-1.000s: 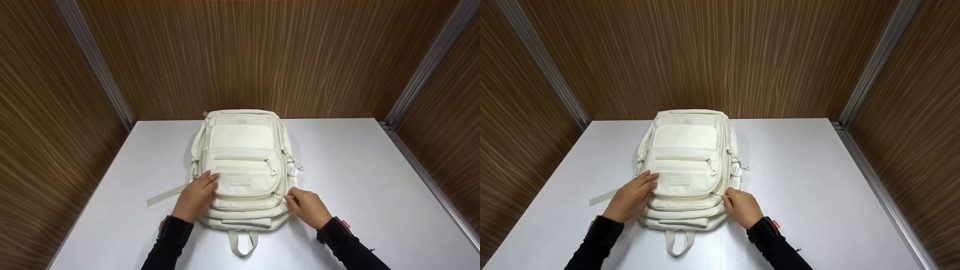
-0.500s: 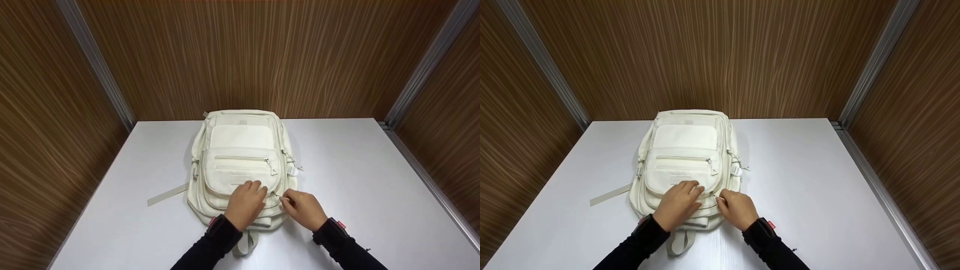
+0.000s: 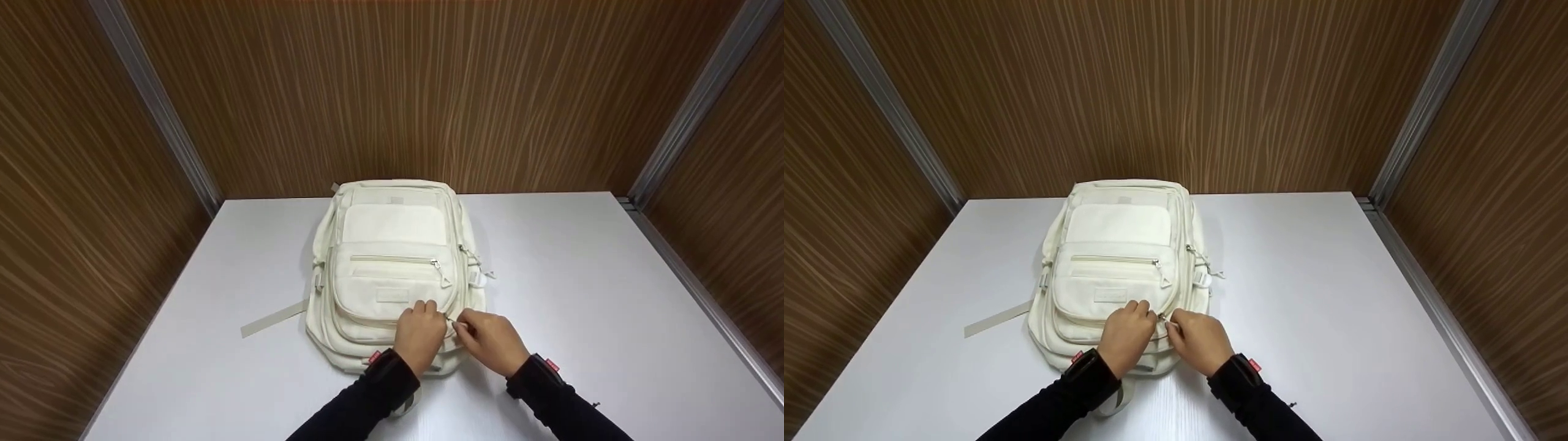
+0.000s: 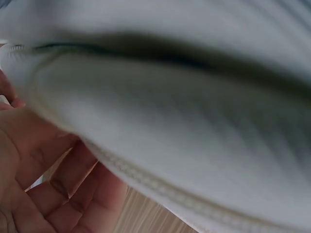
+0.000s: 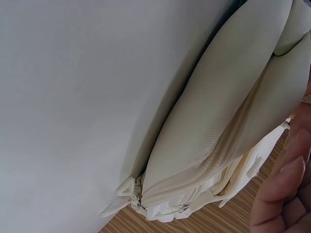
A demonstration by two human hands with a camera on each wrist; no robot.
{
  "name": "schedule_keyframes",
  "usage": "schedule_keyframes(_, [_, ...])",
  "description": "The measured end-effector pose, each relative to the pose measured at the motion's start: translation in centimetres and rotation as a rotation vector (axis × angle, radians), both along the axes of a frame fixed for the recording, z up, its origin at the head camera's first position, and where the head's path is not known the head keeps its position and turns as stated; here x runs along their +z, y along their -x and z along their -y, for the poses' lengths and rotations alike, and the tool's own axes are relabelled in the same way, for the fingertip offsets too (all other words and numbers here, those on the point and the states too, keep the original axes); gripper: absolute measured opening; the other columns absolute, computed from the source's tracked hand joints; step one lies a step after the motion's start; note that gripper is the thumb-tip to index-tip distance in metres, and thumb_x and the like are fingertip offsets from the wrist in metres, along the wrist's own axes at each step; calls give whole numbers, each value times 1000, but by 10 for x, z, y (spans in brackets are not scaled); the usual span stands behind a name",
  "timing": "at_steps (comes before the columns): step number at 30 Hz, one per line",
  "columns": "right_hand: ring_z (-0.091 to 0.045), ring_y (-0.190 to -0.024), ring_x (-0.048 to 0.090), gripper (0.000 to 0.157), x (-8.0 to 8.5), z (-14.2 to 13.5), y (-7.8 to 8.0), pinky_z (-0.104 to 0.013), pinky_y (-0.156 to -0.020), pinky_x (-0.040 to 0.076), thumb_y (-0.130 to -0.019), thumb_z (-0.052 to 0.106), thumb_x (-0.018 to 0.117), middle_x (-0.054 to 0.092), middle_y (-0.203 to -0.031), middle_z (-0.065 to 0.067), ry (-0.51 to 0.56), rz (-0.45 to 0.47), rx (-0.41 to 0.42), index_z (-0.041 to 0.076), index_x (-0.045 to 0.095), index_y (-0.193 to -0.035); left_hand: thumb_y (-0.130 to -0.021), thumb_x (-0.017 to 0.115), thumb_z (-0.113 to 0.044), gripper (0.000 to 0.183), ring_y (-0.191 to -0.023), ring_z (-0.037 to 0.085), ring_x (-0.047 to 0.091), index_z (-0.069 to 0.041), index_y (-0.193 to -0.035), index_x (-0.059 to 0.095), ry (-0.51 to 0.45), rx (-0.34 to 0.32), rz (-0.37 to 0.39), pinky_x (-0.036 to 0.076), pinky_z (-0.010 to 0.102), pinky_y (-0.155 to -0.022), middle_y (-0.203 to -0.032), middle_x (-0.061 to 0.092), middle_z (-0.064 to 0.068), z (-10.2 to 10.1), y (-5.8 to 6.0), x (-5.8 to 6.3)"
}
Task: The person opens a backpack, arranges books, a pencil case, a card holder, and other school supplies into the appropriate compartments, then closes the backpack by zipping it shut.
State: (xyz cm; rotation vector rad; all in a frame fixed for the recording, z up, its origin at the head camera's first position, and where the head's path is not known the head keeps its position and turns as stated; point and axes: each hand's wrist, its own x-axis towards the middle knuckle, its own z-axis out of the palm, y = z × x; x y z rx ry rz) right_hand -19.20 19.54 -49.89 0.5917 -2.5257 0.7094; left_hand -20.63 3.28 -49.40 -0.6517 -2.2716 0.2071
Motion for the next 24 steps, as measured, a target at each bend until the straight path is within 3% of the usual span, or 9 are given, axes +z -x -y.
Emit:
schedule_keyframes(15, [-1, -58, 48, 10, 2, -6, 9, -22, -55, 42, -88, 14, 70, 59, -66, 11, -18, 43, -31, 17, 65, -79, -79, 68, -20, 8, -60, 10, 58, -20, -72, 70, 30, -26, 50, 46, 23, -49, -70, 61, -5, 23, -4, 6])
schedule_keyframes(20, [-1, -55, 41, 14, 3, -8, 11, -20, -53, 37, -88, 14, 70, 49, -61, 13, -6, 56, -37, 17, 62, -77, -78, 69, -16, 7, -59, 10, 58, -19, -72, 69, 9, -41, 104, 47, 23, -47, -70, 61, -5, 36, -7, 9])
schedule_keyframes(24, [-1, -55, 40, 13, 4, -9, 13, -20, -53, 36, -89, 14, 69, 47, -61, 14, -7, 60, -41, 17, 63, -77, -74, 72, -11, 10, -57, 10, 57, -19, -71, 68, -18, -50, 88, 46, 24, -45, -69, 59, -4, 46, -8, 8])
